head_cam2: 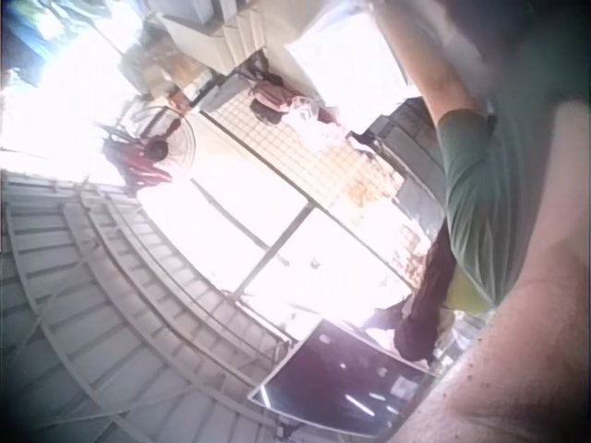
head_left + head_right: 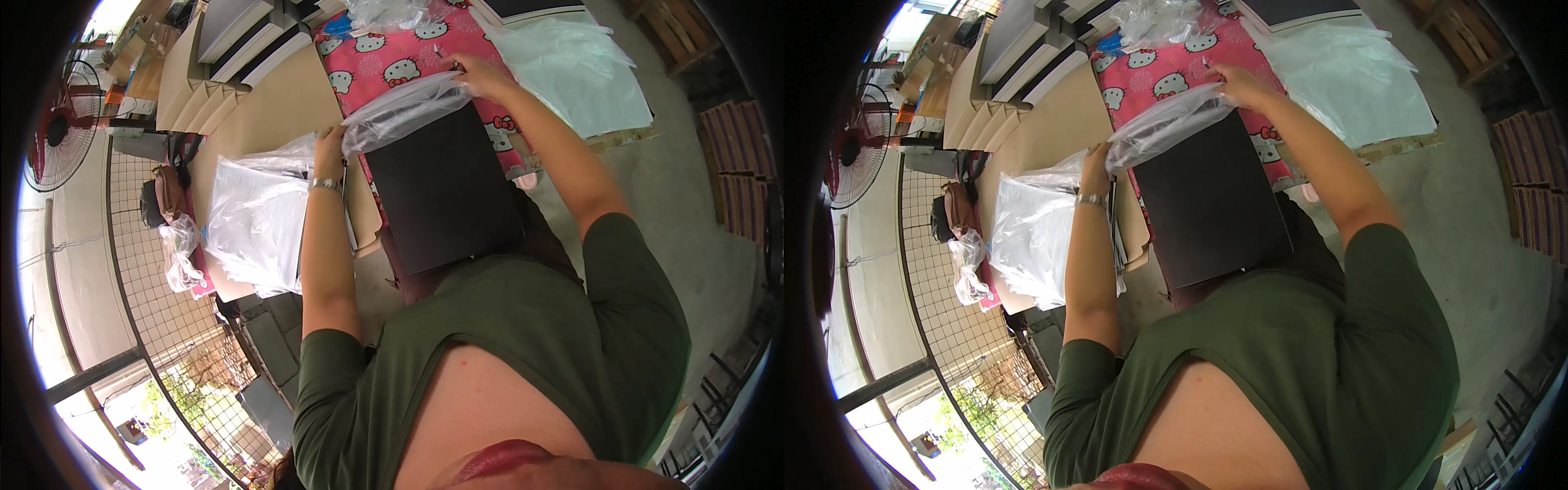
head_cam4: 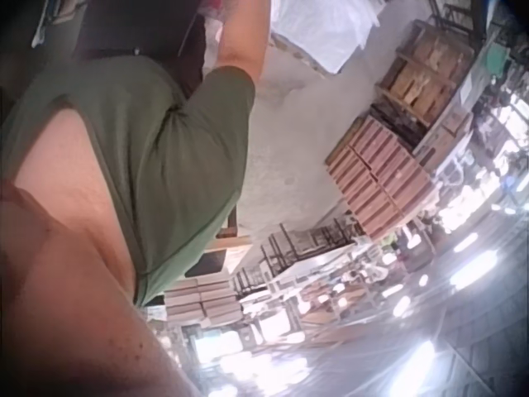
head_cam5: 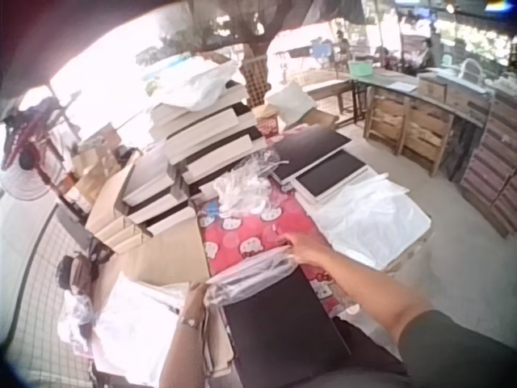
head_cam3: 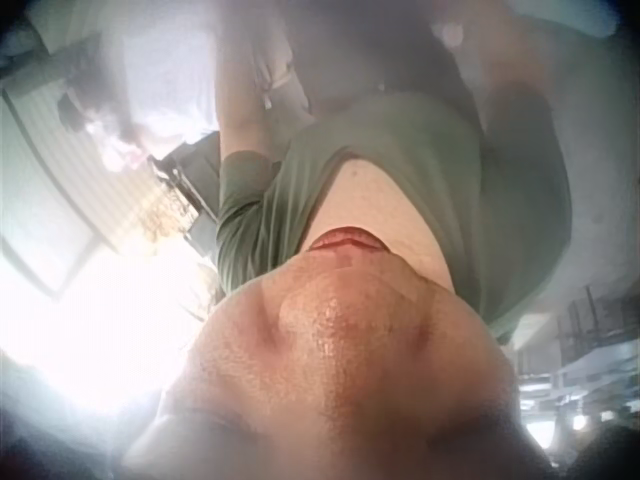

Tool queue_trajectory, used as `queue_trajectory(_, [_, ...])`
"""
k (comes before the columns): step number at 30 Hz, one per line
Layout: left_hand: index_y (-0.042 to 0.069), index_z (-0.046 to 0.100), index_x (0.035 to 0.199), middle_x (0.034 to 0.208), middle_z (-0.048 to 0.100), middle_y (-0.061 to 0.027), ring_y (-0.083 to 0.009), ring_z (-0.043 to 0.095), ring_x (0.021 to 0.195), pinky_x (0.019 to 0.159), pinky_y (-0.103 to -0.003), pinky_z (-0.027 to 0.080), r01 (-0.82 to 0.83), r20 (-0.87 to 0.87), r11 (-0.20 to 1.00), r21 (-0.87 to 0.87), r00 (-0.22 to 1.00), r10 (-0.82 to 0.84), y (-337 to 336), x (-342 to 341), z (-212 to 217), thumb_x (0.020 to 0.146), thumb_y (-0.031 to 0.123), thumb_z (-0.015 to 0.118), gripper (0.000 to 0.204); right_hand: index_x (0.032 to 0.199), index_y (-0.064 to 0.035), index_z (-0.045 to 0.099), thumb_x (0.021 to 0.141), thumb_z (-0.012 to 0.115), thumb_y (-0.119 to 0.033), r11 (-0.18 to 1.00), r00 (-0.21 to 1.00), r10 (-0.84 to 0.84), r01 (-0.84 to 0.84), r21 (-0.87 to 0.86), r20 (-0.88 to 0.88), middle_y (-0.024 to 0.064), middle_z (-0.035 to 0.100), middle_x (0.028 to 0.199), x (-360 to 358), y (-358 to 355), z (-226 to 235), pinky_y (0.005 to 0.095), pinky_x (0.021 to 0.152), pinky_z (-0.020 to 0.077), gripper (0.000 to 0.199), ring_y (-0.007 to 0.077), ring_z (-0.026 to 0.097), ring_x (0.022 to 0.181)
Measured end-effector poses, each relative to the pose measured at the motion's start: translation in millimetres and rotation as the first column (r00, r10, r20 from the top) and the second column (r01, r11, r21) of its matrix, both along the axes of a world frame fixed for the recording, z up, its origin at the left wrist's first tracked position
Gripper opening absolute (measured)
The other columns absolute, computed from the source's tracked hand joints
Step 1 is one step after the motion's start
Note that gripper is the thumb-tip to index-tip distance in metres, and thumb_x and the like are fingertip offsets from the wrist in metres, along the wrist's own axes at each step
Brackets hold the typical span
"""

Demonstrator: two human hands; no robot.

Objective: The person packages flat black and white boards into clear plastic bags by hand. They pick up a board, slide it into a bag, and set the packaged item onto a stack.

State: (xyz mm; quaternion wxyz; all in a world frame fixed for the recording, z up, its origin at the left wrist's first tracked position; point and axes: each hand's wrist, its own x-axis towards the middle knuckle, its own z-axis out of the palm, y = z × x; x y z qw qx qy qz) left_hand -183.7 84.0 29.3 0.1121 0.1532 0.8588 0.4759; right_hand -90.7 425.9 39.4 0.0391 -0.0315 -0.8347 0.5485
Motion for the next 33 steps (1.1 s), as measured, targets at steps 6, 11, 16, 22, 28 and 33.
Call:
queue_trajectory(6, [-0.005, 0.063, 0.080, 0.066, 0.061, -0.0187, -0.0265, 0.060, 0.063, 0.060, -0.036, 0.045, -0.150, -0.045, 0.963, -0.223, 0.989, 0.143, 40, -20, -23, 0.076, 0.018, 0.052, 0.026, 0.109, 0.0040, 0.055, 0.073, 0.056, -0.013, 0.706, 0.996, -0.076, 0.090, 0.703, -0.052, 0.0234, 0.059, 0.099, -18, 2, -46, 0.0433, 0.080, 0.0449, 0.040, 0.0378, 0.057, 0.088])
queue_trajectory(11, [-0.004, 0.063, 0.079, 0.060, 0.059, -0.0152, -0.0241, 0.058, 0.056, 0.053, -0.037, 0.043, -0.151, 0.159, 0.972, -0.183, 0.971, 0.181, 47, 0, -3, 0.078, 0.018, 0.049, 0.025, 0.099, 0.0019, 0.059, 0.074, 0.051, -0.010, 0.742, 0.966, -0.253, 0.230, 0.630, -0.055, 0.0246, 0.060, 0.094, 8, -11, -24, 0.0452, 0.076, 0.0478, 0.029, 0.0374, 0.060, 0.084])
queue_trajectory(16, [-0.003, 0.061, 0.083, 0.058, 0.056, -0.0115, -0.0211, 0.053, 0.048, 0.047, -0.035, 0.040, 0.039, -0.152, 0.971, -0.236, 0.986, -0.076, 18, 6, -8, 0.081, 0.020, 0.049, 0.026, 0.098, 0.0032, 0.059, 0.073, 0.049, -0.009, 0.714, 0.965, -0.227, 0.255, 0.652, -0.128, 0.0258, 0.060, 0.090, 35, -39, 21, 0.0443, 0.073, 0.0487, 0.029, 0.0380, 0.060, 0.084])
queue_trajectory(22, [-0.002, 0.061, 0.085, 0.065, 0.060, -0.0189, -0.0288, 0.058, 0.056, 0.051, -0.040, 0.043, -0.126, 0.030, 0.985, -0.121, 0.991, 0.130, 35, 14, 19, 0.081, 0.018, 0.047, 0.025, 0.104, 0.0014, 0.056, 0.074, 0.049, -0.014, 0.761, 0.923, -0.345, 0.380, 0.526, -0.169, 0.0270, 0.060, 0.088, 46, -36, 28, 0.0451, 0.076, 0.0475, 0.035, 0.0401, 0.059, 0.086])
queue_trajectory(28, [-0.001, 0.061, 0.084, 0.076, 0.060, -0.0257, -0.0375, 0.061, 0.070, 0.064, -0.043, 0.047, -0.337, -0.654, 0.818, -0.465, 0.754, -0.061, 18, 22, 128, 0.082, 0.023, 0.044, 0.030, 0.109, -0.0046, 0.056, 0.078, 0.047, -0.021, 0.753, 0.915, -0.294, 0.400, 0.522, -0.276, 0.0202, 0.062, 0.095, 20, -23, 129, 0.0460, 0.077, 0.0464, 0.037, 0.0379, 0.059, 0.087])
queue_trajectory(33, [0.002, 0.059, 0.108, 0.096, 0.061, -0.0143, -0.0194, 0.057, 0.082, 0.075, -0.035, 0.044, -0.117, -0.377, 0.966, -0.229, 0.926, 0.023, 9, 91, 290, 0.085, 0.025, 0.048, 0.034, 0.099, 0.0031, 0.060, 0.079, 0.053, -0.012, 0.989, 0.980, 0.146, -0.149, -0.016, -0.137, 0.0085, 0.062, 0.083, 64, 7, 248, 0.0277, 0.064, 0.0477, 0.025, 0.0136, 0.059, 0.073])
